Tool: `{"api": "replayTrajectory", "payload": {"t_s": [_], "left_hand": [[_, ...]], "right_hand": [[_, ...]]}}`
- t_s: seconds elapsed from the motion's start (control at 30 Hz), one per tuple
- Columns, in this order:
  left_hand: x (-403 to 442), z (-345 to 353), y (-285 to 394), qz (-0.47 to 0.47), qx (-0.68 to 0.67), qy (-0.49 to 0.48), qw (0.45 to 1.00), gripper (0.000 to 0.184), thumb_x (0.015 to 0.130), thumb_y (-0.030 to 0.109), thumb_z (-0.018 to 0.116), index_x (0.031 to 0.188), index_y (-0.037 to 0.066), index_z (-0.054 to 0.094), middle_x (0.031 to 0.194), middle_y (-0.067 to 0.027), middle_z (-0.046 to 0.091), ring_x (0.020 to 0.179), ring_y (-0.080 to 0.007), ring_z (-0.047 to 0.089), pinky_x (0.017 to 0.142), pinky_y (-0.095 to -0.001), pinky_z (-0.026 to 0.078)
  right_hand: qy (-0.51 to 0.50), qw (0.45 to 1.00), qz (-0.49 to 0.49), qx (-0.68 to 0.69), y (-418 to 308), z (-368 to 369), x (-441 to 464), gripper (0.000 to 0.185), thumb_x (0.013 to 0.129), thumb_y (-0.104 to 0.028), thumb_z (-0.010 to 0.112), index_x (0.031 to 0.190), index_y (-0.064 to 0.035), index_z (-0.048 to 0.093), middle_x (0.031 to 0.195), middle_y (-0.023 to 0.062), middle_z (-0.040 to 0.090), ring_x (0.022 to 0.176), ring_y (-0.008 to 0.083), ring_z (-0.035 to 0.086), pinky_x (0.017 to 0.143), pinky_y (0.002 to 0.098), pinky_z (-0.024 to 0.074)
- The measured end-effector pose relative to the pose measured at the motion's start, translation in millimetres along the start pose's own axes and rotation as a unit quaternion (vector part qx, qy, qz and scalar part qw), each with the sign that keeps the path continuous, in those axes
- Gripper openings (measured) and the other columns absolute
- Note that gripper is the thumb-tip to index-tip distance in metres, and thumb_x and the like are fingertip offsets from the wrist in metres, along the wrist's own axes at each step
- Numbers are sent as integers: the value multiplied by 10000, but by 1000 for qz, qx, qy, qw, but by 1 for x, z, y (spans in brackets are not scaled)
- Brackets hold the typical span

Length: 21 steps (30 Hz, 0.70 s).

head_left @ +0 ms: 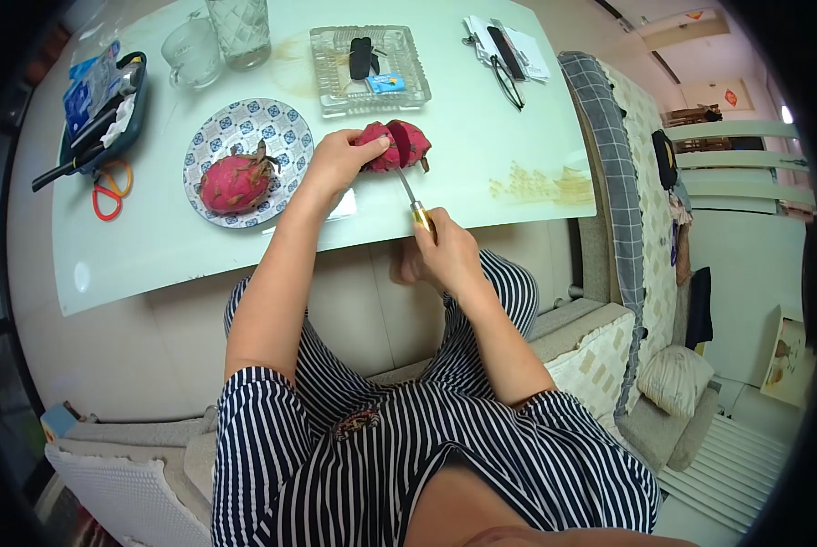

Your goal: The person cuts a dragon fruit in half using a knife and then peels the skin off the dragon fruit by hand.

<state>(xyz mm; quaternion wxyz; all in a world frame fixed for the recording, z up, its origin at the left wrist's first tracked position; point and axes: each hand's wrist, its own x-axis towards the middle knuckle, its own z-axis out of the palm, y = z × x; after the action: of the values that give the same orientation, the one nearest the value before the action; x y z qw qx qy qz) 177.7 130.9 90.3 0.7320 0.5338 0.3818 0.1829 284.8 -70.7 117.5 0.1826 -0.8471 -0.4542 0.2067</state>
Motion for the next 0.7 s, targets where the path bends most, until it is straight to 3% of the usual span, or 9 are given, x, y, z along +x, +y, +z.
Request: {"api": "replayTrajectory", "payload": {"t_s": [0.7], "left_hand": [[-6, -1, 1, 10, 69, -3, 998, 551, 911, 344, 750, 1258, -71, 647, 1099, -129, 716, 999, -175, 652, 920, -311, 494]], "right_hand": [[1, 1000, 11, 20, 6, 4, -28, 256, 977, -256, 620, 1028, -8, 581, 844, 226, 674, 807, 425, 659, 734, 489, 514]]}}
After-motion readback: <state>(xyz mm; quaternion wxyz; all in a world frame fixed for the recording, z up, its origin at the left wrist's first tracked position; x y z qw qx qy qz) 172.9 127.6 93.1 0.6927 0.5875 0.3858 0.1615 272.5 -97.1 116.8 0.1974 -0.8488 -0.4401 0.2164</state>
